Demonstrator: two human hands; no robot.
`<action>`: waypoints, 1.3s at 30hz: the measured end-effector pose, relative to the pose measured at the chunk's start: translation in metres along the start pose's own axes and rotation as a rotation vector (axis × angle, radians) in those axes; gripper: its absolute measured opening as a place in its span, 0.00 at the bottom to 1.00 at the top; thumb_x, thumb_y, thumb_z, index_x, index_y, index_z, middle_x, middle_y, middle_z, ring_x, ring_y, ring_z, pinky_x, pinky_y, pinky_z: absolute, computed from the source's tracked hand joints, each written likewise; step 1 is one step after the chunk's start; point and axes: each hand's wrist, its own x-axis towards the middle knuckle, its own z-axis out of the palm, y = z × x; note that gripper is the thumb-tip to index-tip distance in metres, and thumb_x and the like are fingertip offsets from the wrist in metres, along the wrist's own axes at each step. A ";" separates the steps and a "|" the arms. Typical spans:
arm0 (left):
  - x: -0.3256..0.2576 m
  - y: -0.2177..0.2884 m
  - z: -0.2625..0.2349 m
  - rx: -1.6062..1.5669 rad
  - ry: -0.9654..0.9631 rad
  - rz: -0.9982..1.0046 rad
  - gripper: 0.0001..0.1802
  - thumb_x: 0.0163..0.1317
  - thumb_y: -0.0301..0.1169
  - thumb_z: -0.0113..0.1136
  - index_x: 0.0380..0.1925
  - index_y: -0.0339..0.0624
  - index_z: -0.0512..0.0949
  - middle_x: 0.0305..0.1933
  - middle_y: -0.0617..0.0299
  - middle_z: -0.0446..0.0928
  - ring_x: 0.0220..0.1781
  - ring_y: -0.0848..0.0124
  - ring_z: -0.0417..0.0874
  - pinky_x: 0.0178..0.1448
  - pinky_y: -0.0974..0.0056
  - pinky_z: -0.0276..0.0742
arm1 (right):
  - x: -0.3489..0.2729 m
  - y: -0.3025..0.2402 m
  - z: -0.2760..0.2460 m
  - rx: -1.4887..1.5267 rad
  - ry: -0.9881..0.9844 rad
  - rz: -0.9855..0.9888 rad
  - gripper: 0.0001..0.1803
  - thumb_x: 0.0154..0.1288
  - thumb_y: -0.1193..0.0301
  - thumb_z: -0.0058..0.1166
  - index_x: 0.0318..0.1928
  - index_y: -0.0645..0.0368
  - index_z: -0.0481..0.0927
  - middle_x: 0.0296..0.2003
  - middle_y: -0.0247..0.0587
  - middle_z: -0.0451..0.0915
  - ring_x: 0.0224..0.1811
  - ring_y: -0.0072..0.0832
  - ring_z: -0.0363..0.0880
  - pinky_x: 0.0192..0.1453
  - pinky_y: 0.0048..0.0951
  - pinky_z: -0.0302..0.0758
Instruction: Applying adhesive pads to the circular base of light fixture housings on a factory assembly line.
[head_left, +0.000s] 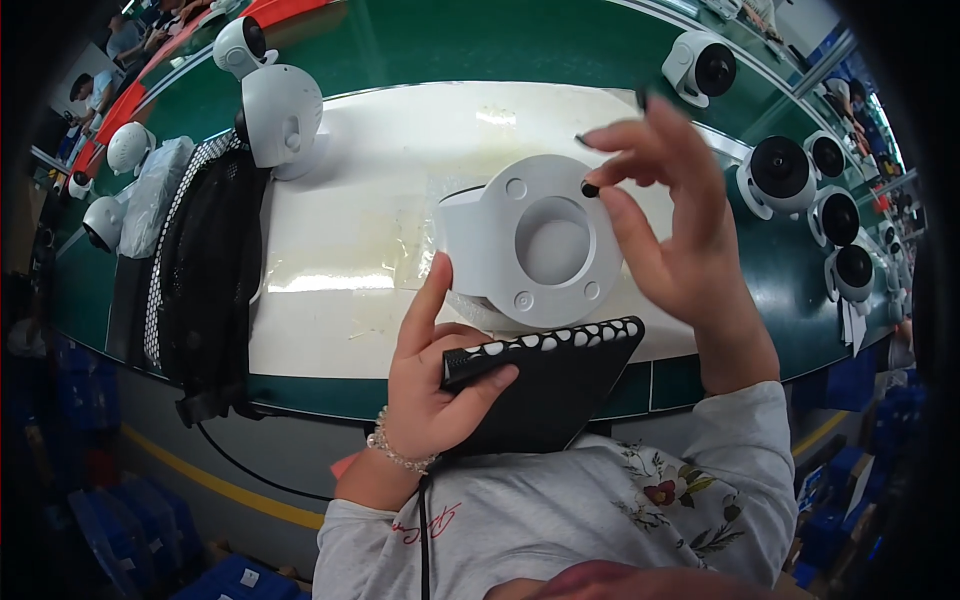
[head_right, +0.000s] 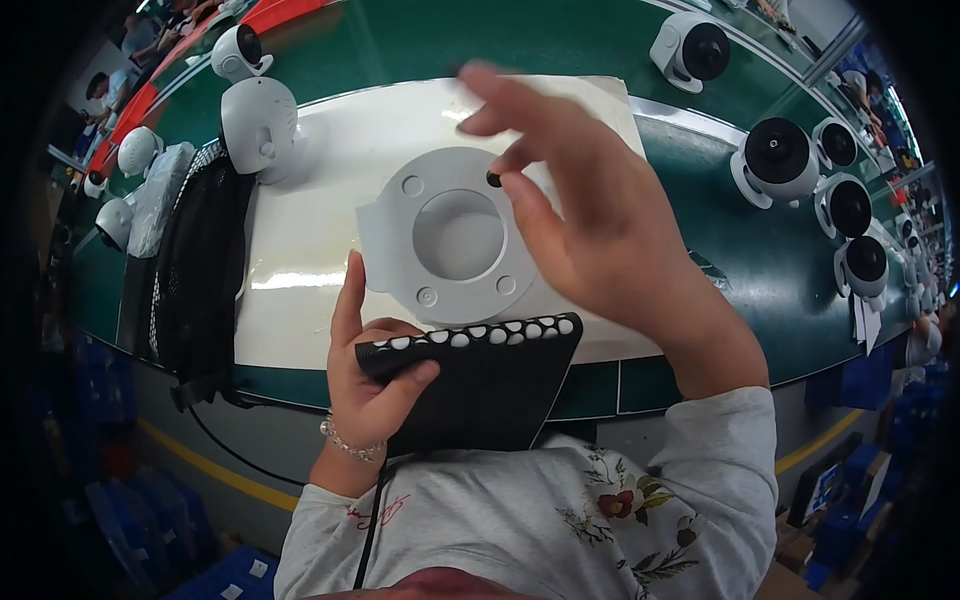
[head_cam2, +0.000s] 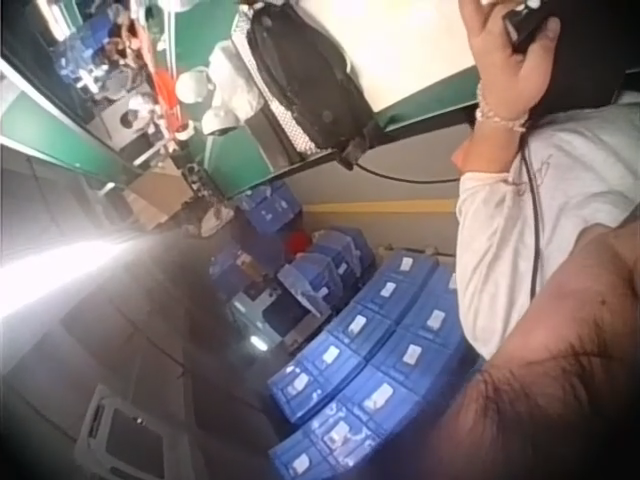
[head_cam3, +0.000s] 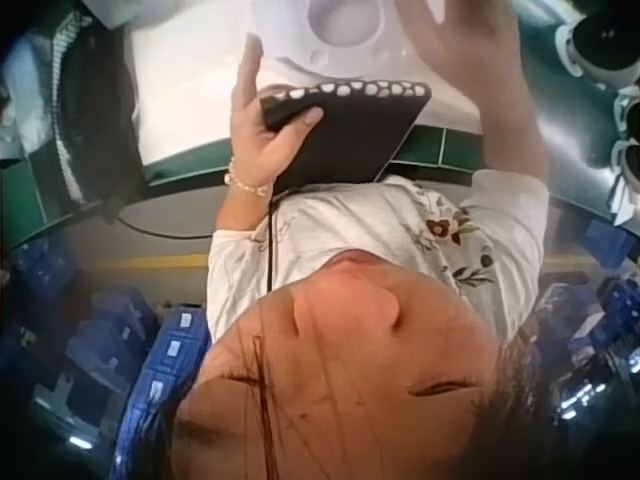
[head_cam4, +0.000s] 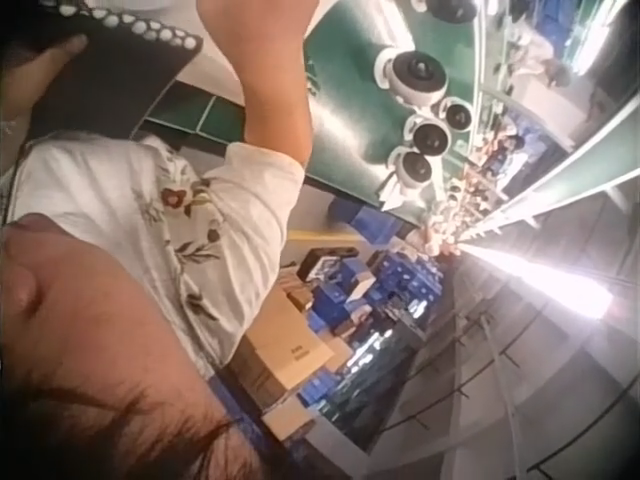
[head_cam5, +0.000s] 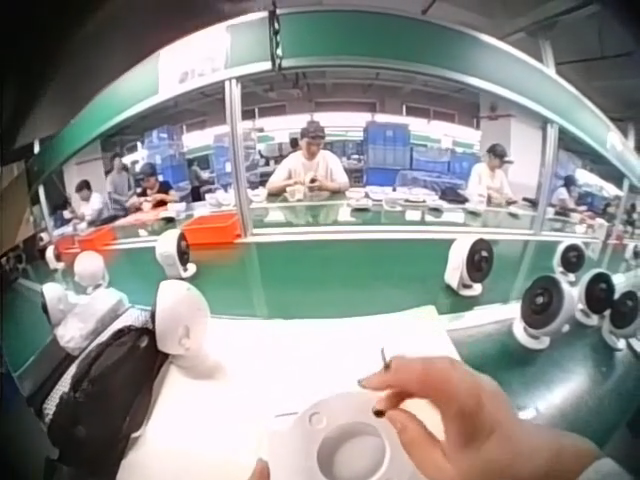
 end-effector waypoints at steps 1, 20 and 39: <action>-0.001 -0.002 0.001 0.040 -0.003 0.028 0.11 0.42 0.20 0.62 0.28 0.31 0.74 0.65 0.36 0.46 0.44 0.67 0.78 0.46 0.68 0.72 | 0.000 -0.002 -0.003 -0.005 0.001 0.004 0.37 0.50 0.86 0.46 0.61 0.53 0.52 0.44 0.44 0.73 0.33 0.26 0.74 0.40 0.25 0.68; -0.002 -0.011 0.011 0.103 0.007 0.098 0.14 0.39 0.19 0.64 0.29 0.34 0.72 0.66 0.36 0.40 0.37 0.65 0.80 0.42 0.66 0.75 | 0.029 -0.010 0.015 0.369 -0.171 0.263 0.24 0.55 0.81 0.45 0.55 0.60 0.60 0.33 0.39 0.70 0.43 0.27 0.69 0.55 0.30 0.62; -0.001 -0.007 0.009 0.067 0.004 0.118 0.12 0.41 0.18 0.61 0.30 0.29 0.73 0.66 0.38 0.44 0.48 0.56 0.77 0.44 0.65 0.75 | -0.006 -0.036 0.008 -0.112 -0.216 0.106 0.05 0.53 0.74 0.52 0.31 0.58 0.72 0.58 0.49 0.61 0.67 0.51 0.44 0.65 0.45 0.43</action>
